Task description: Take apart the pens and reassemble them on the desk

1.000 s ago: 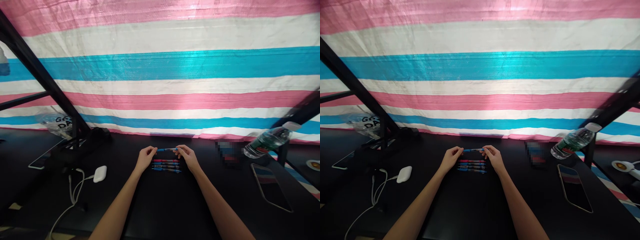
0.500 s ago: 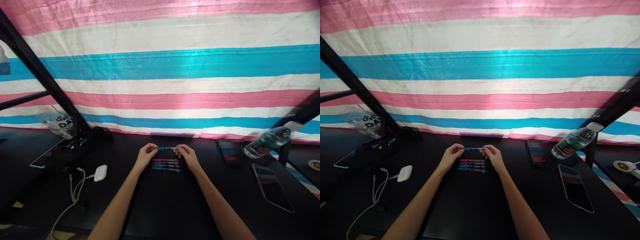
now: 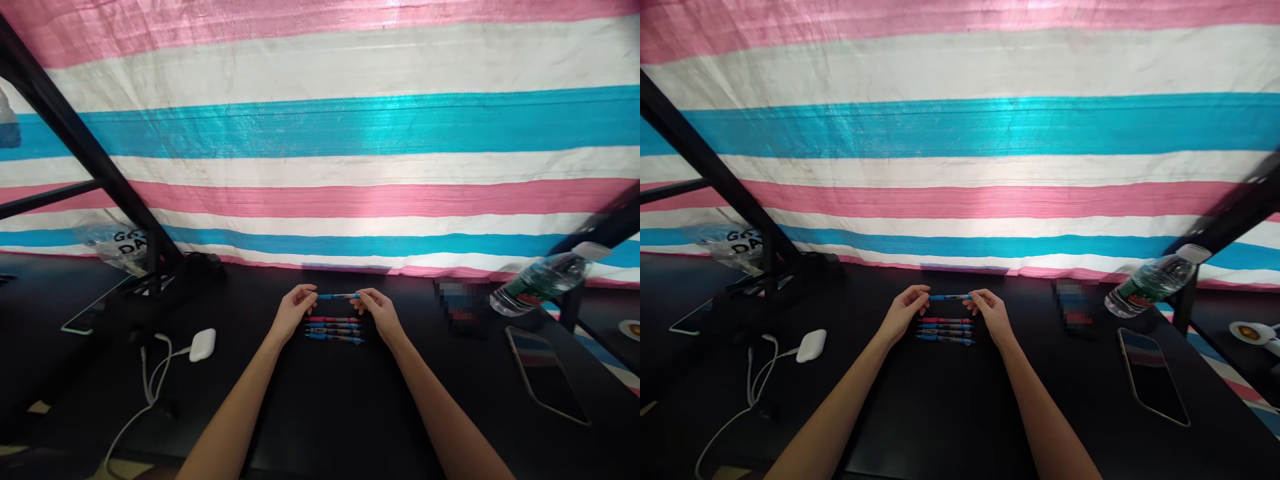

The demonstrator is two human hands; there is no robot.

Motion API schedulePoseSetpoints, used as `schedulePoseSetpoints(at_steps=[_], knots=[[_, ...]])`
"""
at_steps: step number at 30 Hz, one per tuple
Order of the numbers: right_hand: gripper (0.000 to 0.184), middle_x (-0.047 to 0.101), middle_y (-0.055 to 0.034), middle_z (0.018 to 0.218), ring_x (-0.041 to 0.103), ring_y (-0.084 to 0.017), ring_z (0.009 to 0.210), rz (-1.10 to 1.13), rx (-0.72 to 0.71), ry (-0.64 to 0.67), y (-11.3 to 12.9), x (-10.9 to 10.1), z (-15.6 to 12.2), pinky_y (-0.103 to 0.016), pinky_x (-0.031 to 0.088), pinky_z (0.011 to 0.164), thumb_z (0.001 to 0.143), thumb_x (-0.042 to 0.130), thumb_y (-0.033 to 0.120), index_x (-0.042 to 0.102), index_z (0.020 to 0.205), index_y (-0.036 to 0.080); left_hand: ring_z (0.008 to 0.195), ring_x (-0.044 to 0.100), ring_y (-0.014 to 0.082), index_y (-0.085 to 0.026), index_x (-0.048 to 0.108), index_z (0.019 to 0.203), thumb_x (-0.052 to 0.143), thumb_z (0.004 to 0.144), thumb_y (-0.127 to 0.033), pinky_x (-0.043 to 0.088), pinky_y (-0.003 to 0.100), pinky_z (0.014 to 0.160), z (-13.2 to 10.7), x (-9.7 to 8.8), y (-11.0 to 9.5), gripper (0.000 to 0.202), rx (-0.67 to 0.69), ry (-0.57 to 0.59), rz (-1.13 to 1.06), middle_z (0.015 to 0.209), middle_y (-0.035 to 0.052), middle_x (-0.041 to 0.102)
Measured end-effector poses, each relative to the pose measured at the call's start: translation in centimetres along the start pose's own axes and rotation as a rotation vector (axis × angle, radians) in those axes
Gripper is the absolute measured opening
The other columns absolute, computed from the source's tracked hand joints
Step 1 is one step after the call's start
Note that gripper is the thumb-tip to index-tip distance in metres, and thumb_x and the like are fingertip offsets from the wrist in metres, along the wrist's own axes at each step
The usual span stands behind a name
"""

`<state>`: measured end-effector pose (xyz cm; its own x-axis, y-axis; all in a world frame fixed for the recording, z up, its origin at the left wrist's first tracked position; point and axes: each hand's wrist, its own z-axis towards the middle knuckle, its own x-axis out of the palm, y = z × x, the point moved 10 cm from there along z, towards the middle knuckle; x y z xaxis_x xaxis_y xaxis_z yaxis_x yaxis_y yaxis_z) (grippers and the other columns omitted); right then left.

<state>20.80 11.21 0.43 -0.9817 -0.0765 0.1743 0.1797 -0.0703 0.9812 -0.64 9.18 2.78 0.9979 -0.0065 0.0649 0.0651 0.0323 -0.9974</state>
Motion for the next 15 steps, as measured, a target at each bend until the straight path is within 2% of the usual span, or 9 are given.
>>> schedulePoseSetpoints(at_steps=[4,9,15], knots=[[0.039,0.072,-0.008,0.075,0.06,-0.016,0.06,0.013,0.004,0.004,-0.1,-0.03,0.03,-0.029,0.045,0.054,0.07,0.069,0.054,0.066,0.081,0.018,0.052,0.047,0.0092,-0.014,0.063,0.074,0.063,0.076,-0.049,0.036,0.022,0.048,-0.03,0.17,0.56,0.035,-0.038,-0.001,0.027,0.063,0.0018,0.058],[0.038,0.072,-0.0079,0.075,0.058,-0.016,0.059,0.008,0.017,0.008,-0.37,-0.05,0.11,-0.029,0.045,0.054,0.071,0.069,0.053,0.066,0.082,0.017,0.057,0.05,0.0099,-0.014,0.067,0.086,0.068,0.072,-0.044,0.041,0.023,0.054,-0.08,0.12,-0.31,0.034,0.021,-0.001,0.057,0.07,0.0018,0.061],[0.035,0.072,-0.0073,0.074,0.058,-0.015,0.059,0.018,0.026,0.019,-0.63,0.06,0.13,-0.029,0.045,0.055,0.071,0.069,0.051,0.066,0.082,0.018,0.058,0.052,0.0095,-0.013,0.067,0.082,0.07,0.072,-0.041,0.04,0.022,0.054,0.0,0.01,0.19,0.029,0.004,-0.008,0.001,0.069,0.0021,0.063]])
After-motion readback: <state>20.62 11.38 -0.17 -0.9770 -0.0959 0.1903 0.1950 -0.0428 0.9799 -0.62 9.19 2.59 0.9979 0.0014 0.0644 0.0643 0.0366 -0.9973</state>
